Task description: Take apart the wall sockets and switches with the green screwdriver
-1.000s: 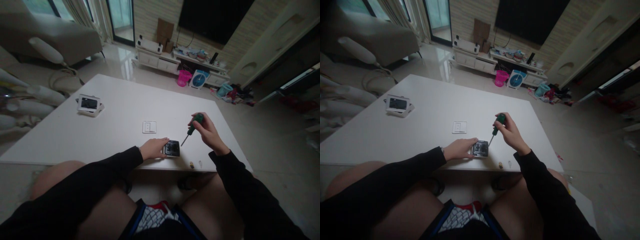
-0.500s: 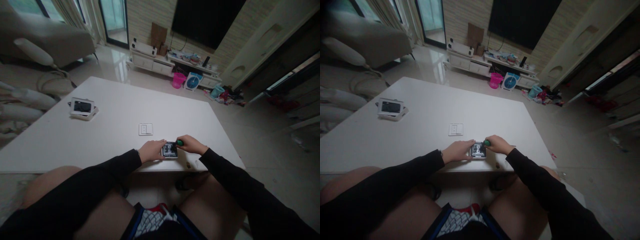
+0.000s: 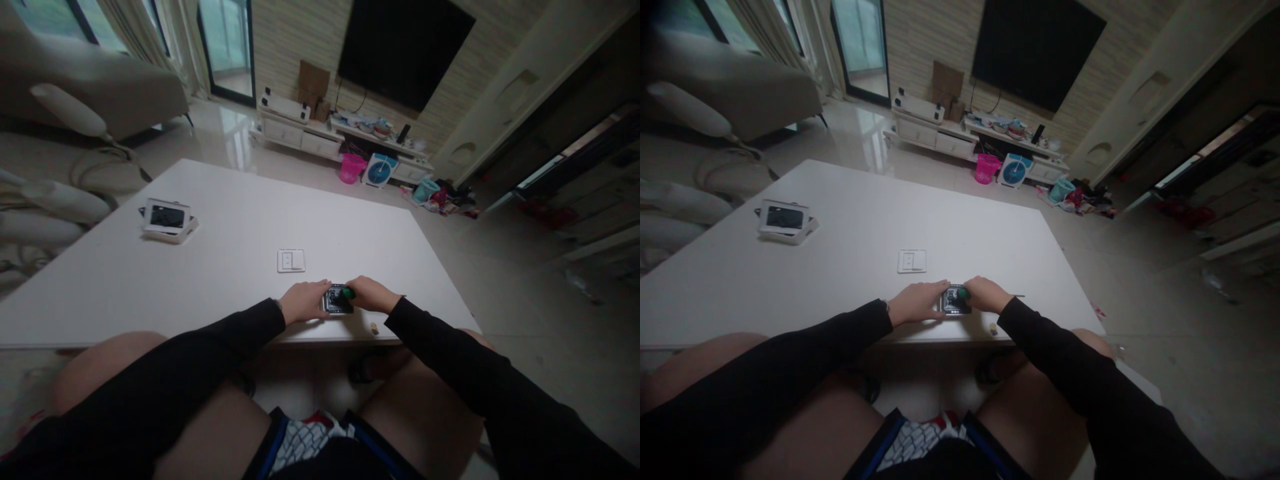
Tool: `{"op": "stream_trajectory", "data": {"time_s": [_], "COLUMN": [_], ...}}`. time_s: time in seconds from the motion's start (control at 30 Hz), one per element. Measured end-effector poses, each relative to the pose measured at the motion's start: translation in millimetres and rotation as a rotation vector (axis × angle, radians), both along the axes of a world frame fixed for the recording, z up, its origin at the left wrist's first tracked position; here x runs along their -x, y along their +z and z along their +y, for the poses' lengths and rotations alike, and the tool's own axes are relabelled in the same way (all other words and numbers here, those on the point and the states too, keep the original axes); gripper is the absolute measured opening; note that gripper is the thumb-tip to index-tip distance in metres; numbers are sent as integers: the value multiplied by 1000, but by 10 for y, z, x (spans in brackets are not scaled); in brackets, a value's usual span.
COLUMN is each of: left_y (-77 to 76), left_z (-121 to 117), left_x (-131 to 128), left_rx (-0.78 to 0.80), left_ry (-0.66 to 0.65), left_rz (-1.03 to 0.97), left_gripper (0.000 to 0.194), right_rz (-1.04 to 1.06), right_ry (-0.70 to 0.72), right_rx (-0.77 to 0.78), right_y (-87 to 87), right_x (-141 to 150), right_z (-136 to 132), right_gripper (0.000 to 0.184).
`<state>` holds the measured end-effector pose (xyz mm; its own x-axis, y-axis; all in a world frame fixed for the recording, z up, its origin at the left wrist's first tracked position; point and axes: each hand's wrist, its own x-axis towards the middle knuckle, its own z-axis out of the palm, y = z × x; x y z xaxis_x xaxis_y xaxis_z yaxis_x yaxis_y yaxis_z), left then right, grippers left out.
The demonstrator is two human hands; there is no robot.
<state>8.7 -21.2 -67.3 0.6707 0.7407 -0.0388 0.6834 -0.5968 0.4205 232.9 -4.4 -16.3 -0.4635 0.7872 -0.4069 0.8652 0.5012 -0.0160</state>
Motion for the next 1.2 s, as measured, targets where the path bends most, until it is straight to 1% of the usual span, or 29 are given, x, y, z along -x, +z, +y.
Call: {"op": "stream_trajectory", "data": {"time_s": [0.23, 0.47, 0.8, 1.0, 1.1, 1.2], "left_y": [2, 37, 10, 31, 29, 11], "left_z": [17, 29, 34, 26, 22, 27], "left_x": [12, -1, 3, 0, 0, 1], "left_rx": [-6, 0, -3, 6, 10, 8], "left_ry": [-16, -12, -14, -14, -11, -23], "left_rz": [-25, -19, -13, -19, -22, -26], "left_gripper": [65, 55, 62, 61, 60, 62], "right_rz": [-88, -145, -121, -84, -80, -72], "right_ry": [63, 61, -26, -48, -59, -58], "right_rx": [8, -20, -77, -76, -54, -31], "right_y": [52, 54, -2, -4, -15, -39], "right_x": [78, 149, 158, 121, 89, 59], "right_z": [-14, -55, -211, -151, -122, -116], "right_gripper": [24, 23, 26, 25, 22, 24]}}
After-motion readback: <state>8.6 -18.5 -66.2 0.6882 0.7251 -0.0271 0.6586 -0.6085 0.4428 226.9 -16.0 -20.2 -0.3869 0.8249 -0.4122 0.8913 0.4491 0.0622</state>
